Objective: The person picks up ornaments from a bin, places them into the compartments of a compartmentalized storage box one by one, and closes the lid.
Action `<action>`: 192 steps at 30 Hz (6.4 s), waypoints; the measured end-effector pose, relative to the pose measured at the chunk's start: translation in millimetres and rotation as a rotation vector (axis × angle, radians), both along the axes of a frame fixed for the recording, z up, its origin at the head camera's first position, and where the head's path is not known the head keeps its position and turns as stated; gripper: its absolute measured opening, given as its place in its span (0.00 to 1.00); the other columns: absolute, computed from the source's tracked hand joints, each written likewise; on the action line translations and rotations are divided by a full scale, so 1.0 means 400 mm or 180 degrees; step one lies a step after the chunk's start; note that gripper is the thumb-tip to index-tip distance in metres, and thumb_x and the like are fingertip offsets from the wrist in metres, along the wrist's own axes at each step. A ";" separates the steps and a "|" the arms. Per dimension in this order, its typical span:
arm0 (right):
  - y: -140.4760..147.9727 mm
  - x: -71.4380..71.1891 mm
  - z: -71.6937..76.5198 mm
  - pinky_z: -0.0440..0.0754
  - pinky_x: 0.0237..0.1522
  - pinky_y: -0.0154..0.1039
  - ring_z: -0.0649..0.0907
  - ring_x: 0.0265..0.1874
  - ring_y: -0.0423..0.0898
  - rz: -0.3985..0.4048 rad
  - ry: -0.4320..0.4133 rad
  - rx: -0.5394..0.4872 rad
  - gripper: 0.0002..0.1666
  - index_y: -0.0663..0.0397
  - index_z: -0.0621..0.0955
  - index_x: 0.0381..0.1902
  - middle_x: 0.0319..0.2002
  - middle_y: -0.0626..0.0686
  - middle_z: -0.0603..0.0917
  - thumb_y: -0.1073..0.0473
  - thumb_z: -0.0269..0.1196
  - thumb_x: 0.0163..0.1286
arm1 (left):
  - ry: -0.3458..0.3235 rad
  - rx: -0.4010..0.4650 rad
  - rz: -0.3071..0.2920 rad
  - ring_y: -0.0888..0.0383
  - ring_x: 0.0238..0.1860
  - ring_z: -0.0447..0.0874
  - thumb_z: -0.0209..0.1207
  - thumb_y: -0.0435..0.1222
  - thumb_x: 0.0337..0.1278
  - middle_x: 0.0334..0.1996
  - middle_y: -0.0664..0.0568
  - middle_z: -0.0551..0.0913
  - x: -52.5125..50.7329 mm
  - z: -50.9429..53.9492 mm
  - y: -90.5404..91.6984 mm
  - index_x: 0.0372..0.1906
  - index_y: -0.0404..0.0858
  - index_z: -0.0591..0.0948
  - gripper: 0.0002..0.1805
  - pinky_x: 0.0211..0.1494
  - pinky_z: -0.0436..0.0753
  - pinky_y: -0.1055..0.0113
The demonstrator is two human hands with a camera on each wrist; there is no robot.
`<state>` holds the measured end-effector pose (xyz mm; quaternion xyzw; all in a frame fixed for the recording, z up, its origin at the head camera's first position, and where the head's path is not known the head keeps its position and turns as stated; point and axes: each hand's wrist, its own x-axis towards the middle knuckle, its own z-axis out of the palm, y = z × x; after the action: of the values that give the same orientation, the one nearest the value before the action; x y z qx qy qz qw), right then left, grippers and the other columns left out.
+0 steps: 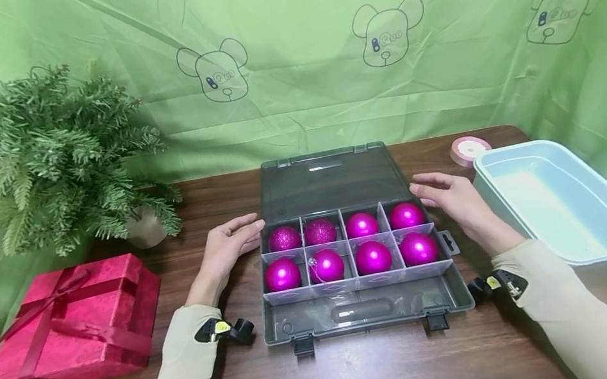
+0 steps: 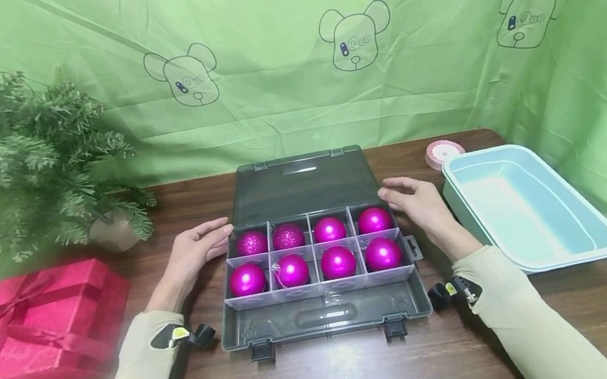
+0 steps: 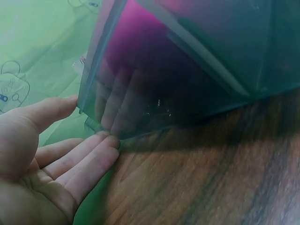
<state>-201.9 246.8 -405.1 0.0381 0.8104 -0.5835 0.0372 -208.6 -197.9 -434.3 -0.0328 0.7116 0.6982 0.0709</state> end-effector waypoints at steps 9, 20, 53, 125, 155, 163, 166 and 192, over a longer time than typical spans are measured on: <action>0.004 -0.008 -0.018 0.82 0.53 0.27 0.86 0.44 0.29 0.0034 -0.0102 -0.0076 0.36 0.65 0.75 0.74 0.69 0.66 0.78 0.49 0.67 0.78 | 0.0002 0.0040 0.0046 0.57 0.47 0.91 0.71 0.39 0.69 0.56 0.39 0.87 -0.005 -0.004 0.006 0.66 0.26 0.81 0.28 0.55 0.87 0.63; 0.018 -0.008 -0.024 0.83 0.51 0.27 0.86 0.44 0.31 0.0060 -0.0265 -0.0285 0.39 0.70 0.75 0.72 0.49 0.42 0.86 0.48 0.70 0.76 | 0.0106 0.0063 0.0011 0.59 0.46 0.91 0.71 0.36 0.69 0.52 0.42 0.89 -0.005 -0.007 0.004 0.64 0.25 0.82 0.25 0.55 0.87 0.63; 0.013 -0.005 -0.032 0.81 0.49 0.26 0.86 0.44 0.30 -0.0039 -0.0086 -0.0336 0.38 0.67 0.75 0.73 0.41 0.32 0.89 0.49 0.71 0.75 | 0.0274 0.0248 0.0135 0.61 0.46 0.92 0.72 0.29 0.65 0.48 0.45 0.91 -0.006 -0.011 0.011 0.63 0.23 0.82 0.24 0.55 0.87 0.62; -0.001 0.001 -0.036 0.81 0.45 0.26 0.87 0.41 0.33 -0.0475 0.0521 -0.0110 0.28 0.65 0.82 0.60 0.40 0.35 0.88 0.53 0.75 0.71 | 0.0770 -0.0169 0.0406 0.62 0.39 0.92 0.76 0.25 0.56 0.43 0.43 0.92 -0.009 -0.005 0.018 0.55 0.25 0.86 0.21 0.48 0.87 0.69; 0.010 0.054 0.011 0.82 0.43 0.26 0.92 0.34 0.40 -0.0456 0.0834 0.0184 0.23 0.62 0.88 0.54 0.32 0.42 0.92 0.50 0.74 0.72 | 0.1197 -0.1048 0.0332 0.63 0.44 0.87 0.81 0.39 0.54 0.40 0.50 0.93 0.017 0.052 -0.007 0.44 0.36 0.92 0.15 0.48 0.82 0.72; 0.025 0.090 0.041 0.84 0.47 0.29 0.92 0.40 0.44 -0.0154 0.0595 0.0117 0.25 0.65 0.86 0.58 0.41 0.52 0.93 0.49 0.72 0.75 | 0.0841 -0.0135 -0.0361 0.39 0.42 0.93 0.72 0.27 0.64 0.39 0.38 0.91 0.021 0.074 -0.037 0.45 0.20 0.85 0.12 0.49 0.89 0.58; 0.031 0.099 0.046 0.86 0.50 0.33 0.92 0.41 0.46 -0.0017 0.0551 -0.0247 0.24 0.72 0.83 0.58 0.42 0.52 0.93 0.55 0.69 0.78 | 0.0756 -0.0017 -0.0546 0.34 0.45 0.91 0.69 0.26 0.67 0.40 0.37 0.91 0.020 0.077 -0.050 0.46 0.20 0.84 0.11 0.50 0.89 0.54; 0.071 0.137 0.076 0.81 0.49 0.25 0.86 0.50 0.32 0.0247 0.0019 -0.0192 0.23 0.53 0.86 0.64 0.51 0.35 0.90 0.48 0.68 0.78 | 0.0173 -0.0124 -0.0795 0.49 0.42 0.93 0.73 0.33 0.65 0.44 0.40 0.91 0.033 0.091 -0.070 0.60 0.26 0.85 0.22 0.49 0.90 0.52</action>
<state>-147.0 275.0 -374.9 0.0038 0.7934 -0.6059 0.0585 -195.4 -226.0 -397.8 0.0736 0.7252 0.6706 0.1374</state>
